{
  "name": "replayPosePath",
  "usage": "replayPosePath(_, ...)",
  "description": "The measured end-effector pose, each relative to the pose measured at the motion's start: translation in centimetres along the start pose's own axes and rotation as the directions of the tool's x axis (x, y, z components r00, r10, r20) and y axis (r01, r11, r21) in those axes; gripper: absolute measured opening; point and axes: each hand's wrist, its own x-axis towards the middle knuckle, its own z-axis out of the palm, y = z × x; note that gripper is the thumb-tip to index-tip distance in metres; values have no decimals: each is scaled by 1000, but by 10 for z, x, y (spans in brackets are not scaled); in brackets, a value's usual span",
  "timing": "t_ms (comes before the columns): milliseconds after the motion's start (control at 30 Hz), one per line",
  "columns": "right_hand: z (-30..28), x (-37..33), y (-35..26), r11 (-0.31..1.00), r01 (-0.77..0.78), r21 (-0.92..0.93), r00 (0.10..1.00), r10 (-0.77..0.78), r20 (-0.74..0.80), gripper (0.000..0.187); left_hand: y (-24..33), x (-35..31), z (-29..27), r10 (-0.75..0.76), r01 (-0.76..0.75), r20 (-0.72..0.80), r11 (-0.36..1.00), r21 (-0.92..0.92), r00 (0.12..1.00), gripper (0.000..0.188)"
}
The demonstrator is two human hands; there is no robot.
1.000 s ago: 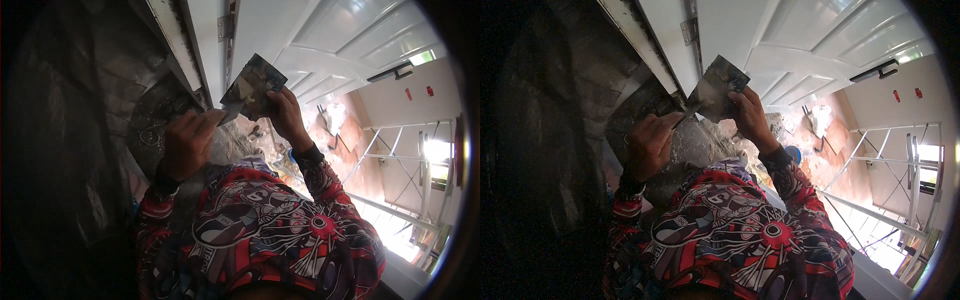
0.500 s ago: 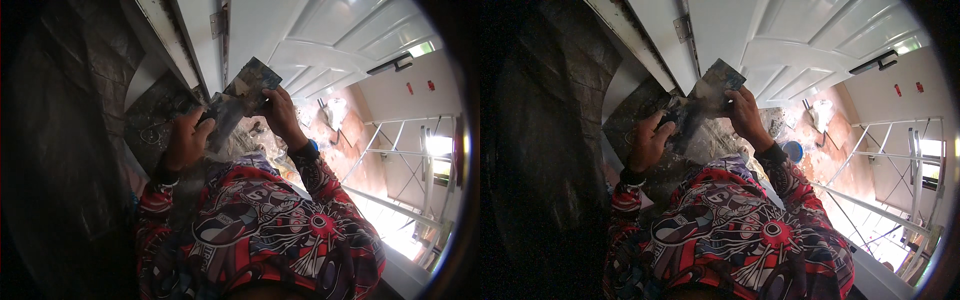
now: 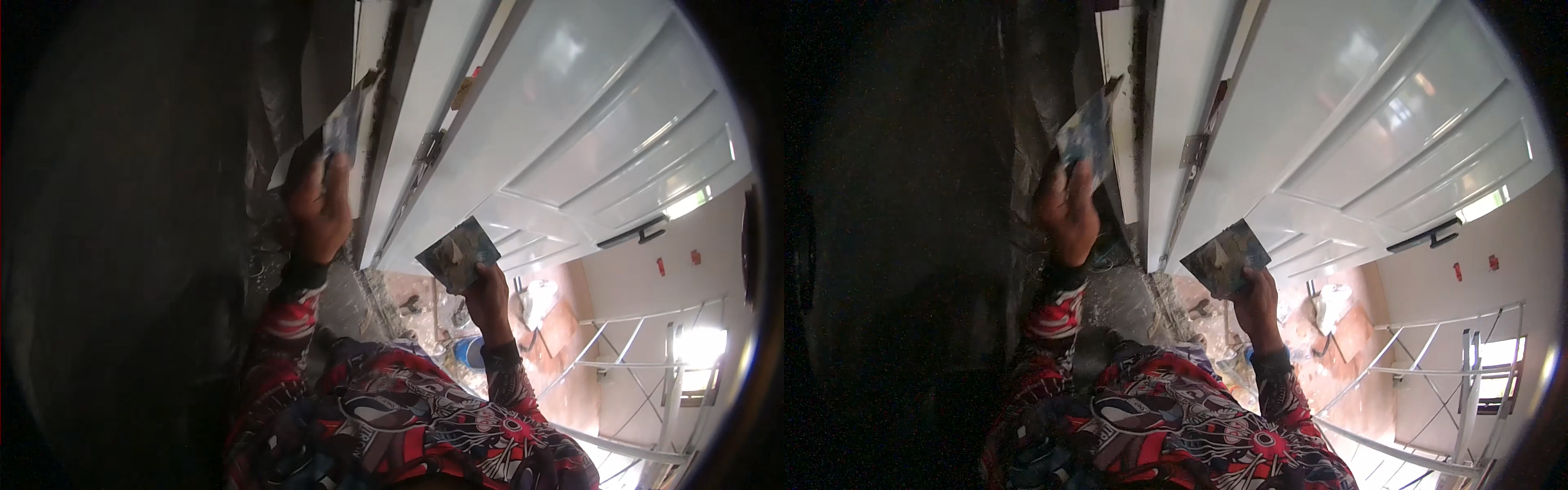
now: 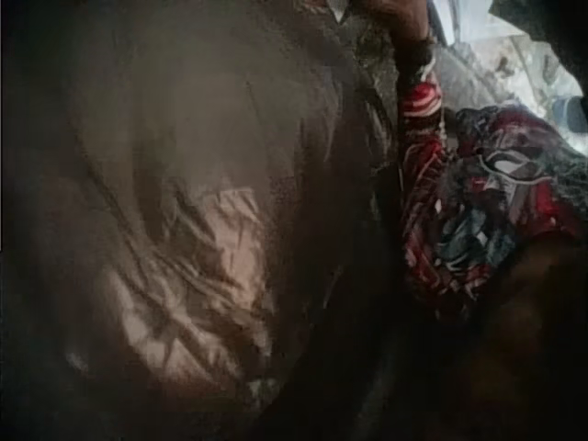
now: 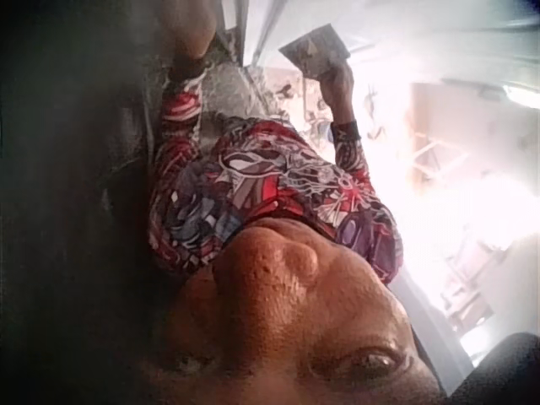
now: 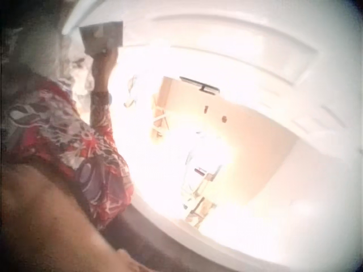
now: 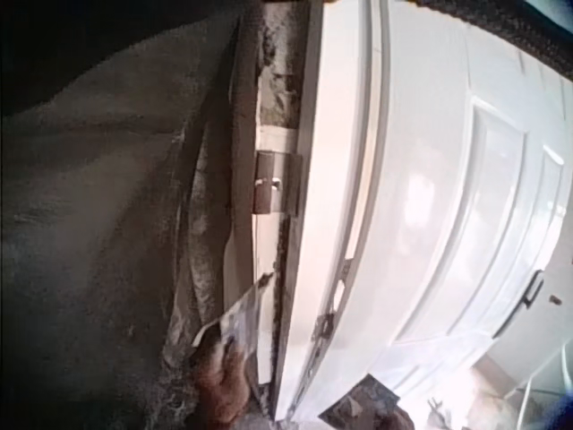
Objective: The person applies plaster compound around a door frame using putty knives, scoops and mixes compound between the knives, and smooths it along the frame and wall.
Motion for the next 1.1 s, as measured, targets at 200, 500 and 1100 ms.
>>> replayPosePath(200,-8,-6,-12,775,241,-585,967,-245,73,41,-24,22,68,354,-291,-226,918,269,907,40)
replayPosePath(500,4,-25,-69,878,110,-466,994,-108,32,33,-4,45,105,517,-334,-310,807,488,797,68)
replayPosePath(1100,-14,-11,-81,969,-135,206,991,128,51,29,-1,59,89,567,-491,-235,813,313,789,51)
